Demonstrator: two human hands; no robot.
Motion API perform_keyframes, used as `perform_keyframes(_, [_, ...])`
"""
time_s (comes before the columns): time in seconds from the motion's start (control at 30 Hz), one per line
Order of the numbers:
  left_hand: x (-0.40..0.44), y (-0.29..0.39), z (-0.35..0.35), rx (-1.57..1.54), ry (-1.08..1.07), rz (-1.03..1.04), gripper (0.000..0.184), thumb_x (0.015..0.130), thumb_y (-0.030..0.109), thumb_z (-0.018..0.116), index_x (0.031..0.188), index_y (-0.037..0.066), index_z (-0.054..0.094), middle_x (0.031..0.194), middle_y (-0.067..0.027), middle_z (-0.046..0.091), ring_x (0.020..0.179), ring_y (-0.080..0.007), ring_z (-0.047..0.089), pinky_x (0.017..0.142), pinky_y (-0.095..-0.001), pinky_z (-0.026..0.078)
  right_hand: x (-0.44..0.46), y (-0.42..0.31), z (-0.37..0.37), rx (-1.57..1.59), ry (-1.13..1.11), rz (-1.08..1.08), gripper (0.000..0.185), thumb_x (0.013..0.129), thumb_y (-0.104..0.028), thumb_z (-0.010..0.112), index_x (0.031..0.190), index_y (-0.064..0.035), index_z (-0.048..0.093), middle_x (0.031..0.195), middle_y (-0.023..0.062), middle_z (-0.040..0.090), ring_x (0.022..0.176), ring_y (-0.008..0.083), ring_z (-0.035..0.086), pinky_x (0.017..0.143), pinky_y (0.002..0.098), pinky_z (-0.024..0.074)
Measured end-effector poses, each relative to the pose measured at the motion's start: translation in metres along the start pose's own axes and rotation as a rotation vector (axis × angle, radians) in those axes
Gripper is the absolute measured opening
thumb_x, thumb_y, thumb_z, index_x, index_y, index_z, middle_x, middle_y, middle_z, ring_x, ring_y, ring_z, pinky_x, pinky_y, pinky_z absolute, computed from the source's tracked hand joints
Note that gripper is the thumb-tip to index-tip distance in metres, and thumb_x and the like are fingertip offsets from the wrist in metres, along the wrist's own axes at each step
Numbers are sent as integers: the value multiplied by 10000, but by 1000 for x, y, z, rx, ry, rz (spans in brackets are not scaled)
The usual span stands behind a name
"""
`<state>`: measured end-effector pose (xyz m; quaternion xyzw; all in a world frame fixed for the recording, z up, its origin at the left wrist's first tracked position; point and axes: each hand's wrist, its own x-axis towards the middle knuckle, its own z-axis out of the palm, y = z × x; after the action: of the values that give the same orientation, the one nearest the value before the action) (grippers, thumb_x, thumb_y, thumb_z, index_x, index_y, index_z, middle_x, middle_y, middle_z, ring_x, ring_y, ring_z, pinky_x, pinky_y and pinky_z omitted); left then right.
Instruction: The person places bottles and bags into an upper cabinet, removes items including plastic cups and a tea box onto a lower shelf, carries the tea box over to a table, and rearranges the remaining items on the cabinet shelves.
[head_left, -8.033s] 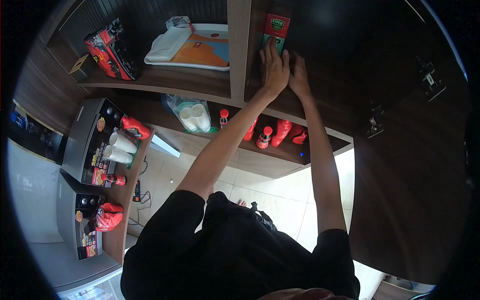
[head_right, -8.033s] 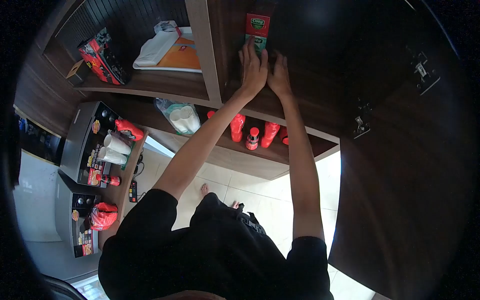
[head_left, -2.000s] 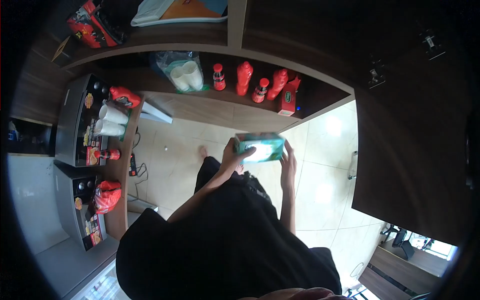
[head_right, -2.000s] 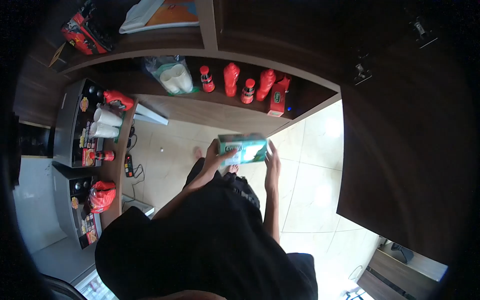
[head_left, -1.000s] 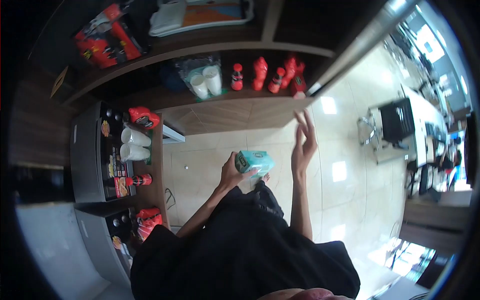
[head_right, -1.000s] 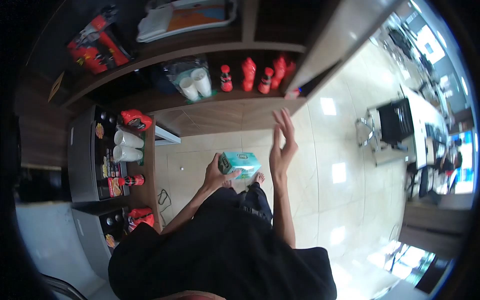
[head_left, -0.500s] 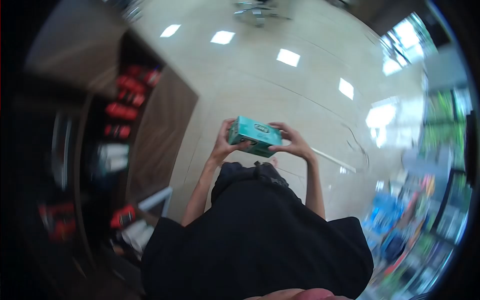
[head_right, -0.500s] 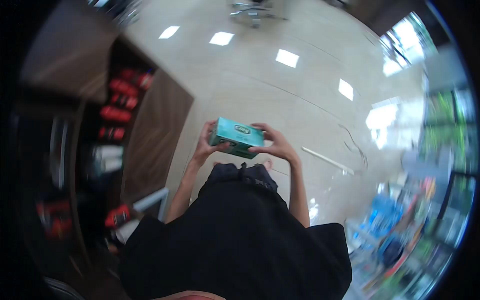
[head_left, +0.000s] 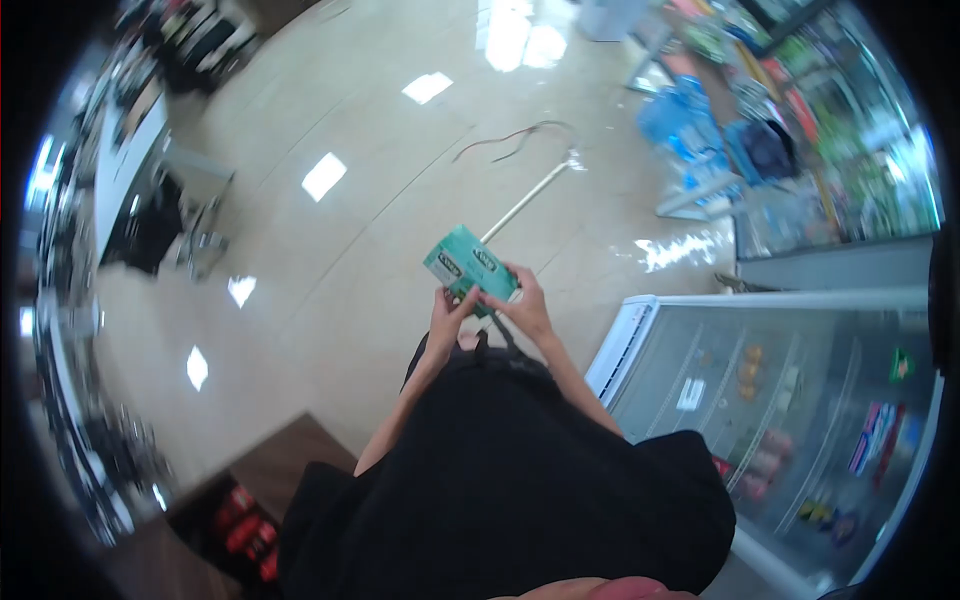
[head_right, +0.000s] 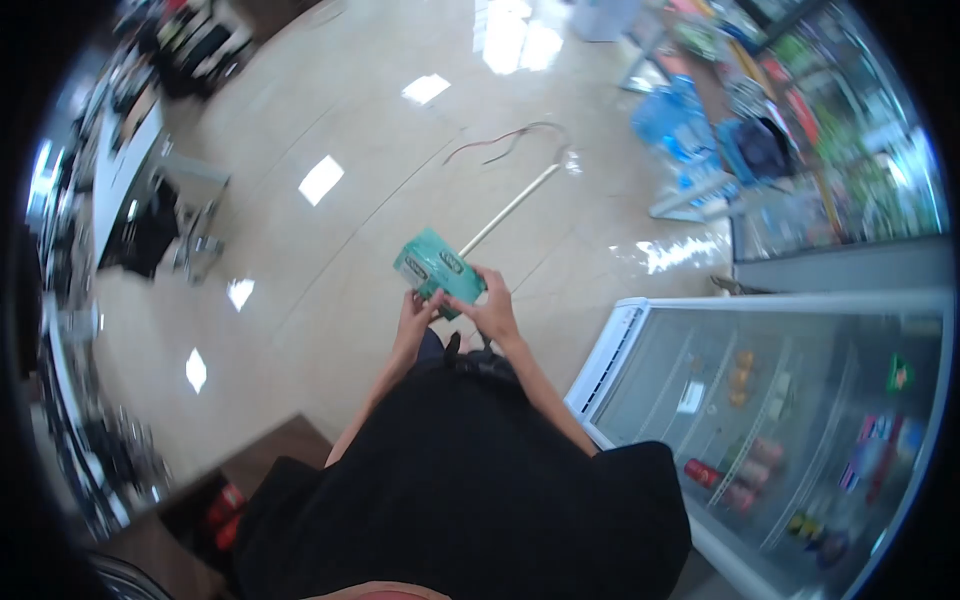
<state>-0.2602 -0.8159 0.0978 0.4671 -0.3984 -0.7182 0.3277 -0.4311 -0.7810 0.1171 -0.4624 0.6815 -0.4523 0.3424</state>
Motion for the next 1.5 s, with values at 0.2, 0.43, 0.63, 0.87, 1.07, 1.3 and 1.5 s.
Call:
perform_keyframes(0.2, [97, 12, 84, 416, -486, -97, 531, 942, 318, 661, 1273, -47, 465, 1178, -168, 625, 961, -211, 659, 789, -322, 538, 1, 46, -85, 42, 320, 202, 790, 656, -252, 887, 1311, -19, 512, 1190, 174, 585, 1172, 321, 555, 988, 397, 462])
perform_keyframes(0.43, [217, 20, 201, 441, -716, -105, 564, 928, 287, 672, 1321, -51, 450, 1177, -169, 653, 911, -216, 685, 751, -293, 547, 64, 69, -164, 538, 652, 481, 738, 738, -153, 848, 1338, 4, 449, 1208, 163, 527, 1121, 281, 587, 899, 393, 568])
perform_keyframes(0.63, [331, 49, 274, 607, -754, 75, 484, 928, 350, 657, 1215, -18, 532, 1075, -176, 683, 922, -253, 692, 804, -344, 549, 173, 100, -223, 1144, 918, 536, 682, 788, -100, 778, 1303, 15, 346, 1191, 185, 493, 1096, 310, 575, 882, 463, 597])
perform_keyframes(0.87, [465, 75, 328, 961, -945, -6, 533, 889, 426, 684, 1158, -14, 550, 1034, -185, 697, 914, -276, 692, 801, -375, 542, 270, 145, -325, 704, 1134, 479, 755, 727, -86, 839, 1322, 6, 384, 1214, 159, 496, 1054, 282, 615, 802, 392, 609])
perform_keyframes(1.07, [558, 75, 417, 940, -863, 25, 513, 904, 402, 673, 1150, -29, 544, 1024, -183, 690, 854, -273, 697, 775, -365, 544, 359, 189, -441, 588, 1185, 415, 720, 708, -100, 859, 1313, -7, 480, 1222, 136, 523, 1016, 246, 631, 721, 333, 609])
perform_keyframes(1.3, [619, 66, 572, 820, -916, -18, 447, 916, 336, 676, 1136, -34, 556, 999, -148, 682, 845, -214, 688, 760, -329, 541, 472, 263, -565, 407, 1185, 355, 764, 720, -232, 869, 1331, 36, 497, 1255, 190, 564, 1120, 289, 586, 904, 394, 537])
perform_keyframes(1.5, [687, 74, 700, 637, -950, -19, 340, 917, 226, 691, 1119, -17, 567, 957, -112, 674, 815, -150, 674, 743, -290, 536, 564, 299, -658, -155, 1126, 357, 805, 700, -227, 864, 1361, 26, 480, 1253, 222, 545, 1161, 353, 549, 995, 414, 441])
